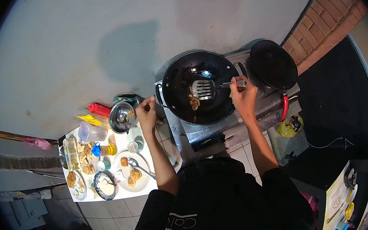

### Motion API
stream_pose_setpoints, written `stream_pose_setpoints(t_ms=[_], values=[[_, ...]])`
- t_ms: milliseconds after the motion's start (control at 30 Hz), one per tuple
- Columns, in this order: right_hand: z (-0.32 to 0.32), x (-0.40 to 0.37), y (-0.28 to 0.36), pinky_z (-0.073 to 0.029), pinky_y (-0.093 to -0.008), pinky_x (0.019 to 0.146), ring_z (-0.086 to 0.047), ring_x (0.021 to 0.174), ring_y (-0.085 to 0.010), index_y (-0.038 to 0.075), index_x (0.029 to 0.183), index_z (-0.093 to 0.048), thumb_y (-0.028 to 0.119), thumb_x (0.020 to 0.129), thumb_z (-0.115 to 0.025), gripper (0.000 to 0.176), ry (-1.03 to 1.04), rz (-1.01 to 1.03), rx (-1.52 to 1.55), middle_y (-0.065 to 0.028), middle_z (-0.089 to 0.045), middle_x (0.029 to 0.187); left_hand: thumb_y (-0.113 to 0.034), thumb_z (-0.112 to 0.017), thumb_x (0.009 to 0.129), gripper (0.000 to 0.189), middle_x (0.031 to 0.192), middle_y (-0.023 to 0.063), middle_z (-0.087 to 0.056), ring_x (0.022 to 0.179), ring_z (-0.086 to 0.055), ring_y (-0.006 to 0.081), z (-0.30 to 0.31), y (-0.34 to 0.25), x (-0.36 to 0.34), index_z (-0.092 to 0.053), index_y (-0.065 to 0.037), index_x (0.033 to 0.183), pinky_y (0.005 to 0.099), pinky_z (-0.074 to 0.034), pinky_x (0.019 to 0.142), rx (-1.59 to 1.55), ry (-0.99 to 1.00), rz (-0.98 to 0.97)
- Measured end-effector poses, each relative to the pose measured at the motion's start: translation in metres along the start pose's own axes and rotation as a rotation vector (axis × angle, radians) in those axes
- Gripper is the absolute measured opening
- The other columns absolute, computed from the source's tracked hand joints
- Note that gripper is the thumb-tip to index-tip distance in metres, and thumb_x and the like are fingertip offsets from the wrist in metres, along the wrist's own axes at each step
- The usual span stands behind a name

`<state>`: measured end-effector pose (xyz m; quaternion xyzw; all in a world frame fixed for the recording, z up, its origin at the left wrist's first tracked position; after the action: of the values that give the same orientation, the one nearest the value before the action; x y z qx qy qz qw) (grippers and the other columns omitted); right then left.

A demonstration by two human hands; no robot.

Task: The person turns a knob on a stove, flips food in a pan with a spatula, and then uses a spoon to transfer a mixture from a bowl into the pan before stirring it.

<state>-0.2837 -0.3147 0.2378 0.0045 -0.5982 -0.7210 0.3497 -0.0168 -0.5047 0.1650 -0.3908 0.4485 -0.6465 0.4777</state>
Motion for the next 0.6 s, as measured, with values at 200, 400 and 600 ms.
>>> stream_pose_setpoints(t_ms=[200, 400, 600], values=[[-0.008, -0.009, 0.018, -0.038, -0.0288, 0.045, -0.053, 0.044, -0.012, -0.001, 0.073, -0.057, 0.007, 0.083, -0.061, 0.013, 0.078, 0.008, 0.032, -0.0086, -0.056, 0.052, -0.021, -0.062, 0.089, 0.028, 0.072, -0.0002, -0.06, 0.064, -0.047, 0.0058, -0.002, -0.005, 0.0, -0.067, 0.005, 0.097, 0.0207, -0.039, 0.059, -0.016, -0.022, -0.066], [-0.006, -0.008, 0.02, -0.039, -0.0266, 0.044, -0.054, 0.044, -0.0107, -0.001, 0.076, -0.06, 0.008, 0.082, -0.062, 0.011, 0.133, 0.052, 0.052, -0.0078, -0.056, 0.052, -0.021, -0.061, 0.089, 0.029, 0.077, 0.0046, -0.065, 0.07, -0.053, 0.0075, -0.002, -0.018, -0.006, -0.066, 0.006, 0.098, 0.0223, -0.043, 0.065, 0.049, -0.017, -0.062], [0.01, 0.003, 0.009, -0.039, -0.0256, 0.044, -0.056, 0.044, -0.0102, -0.001, 0.077, -0.063, 0.008, 0.081, -0.062, 0.01, 0.015, 0.074, -0.02, -0.0085, -0.058, 0.052, -0.021, -0.061, 0.089, 0.03, 0.076, 0.006, -0.065, 0.07, -0.054, 0.0075, -0.002, -0.016, -0.009, -0.066, 0.007, 0.097, 0.023, -0.044, 0.065, 0.056, -0.028, -0.047]])
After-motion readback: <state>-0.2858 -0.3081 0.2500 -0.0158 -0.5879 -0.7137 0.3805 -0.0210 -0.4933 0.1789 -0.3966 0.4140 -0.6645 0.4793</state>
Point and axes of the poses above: each hand's wrist, its own x-axis towards the middle knuckle, its own z-axis out of the back of the hand, y = z × x, the point moved 4 cm from there along x, towards the middle knuckle
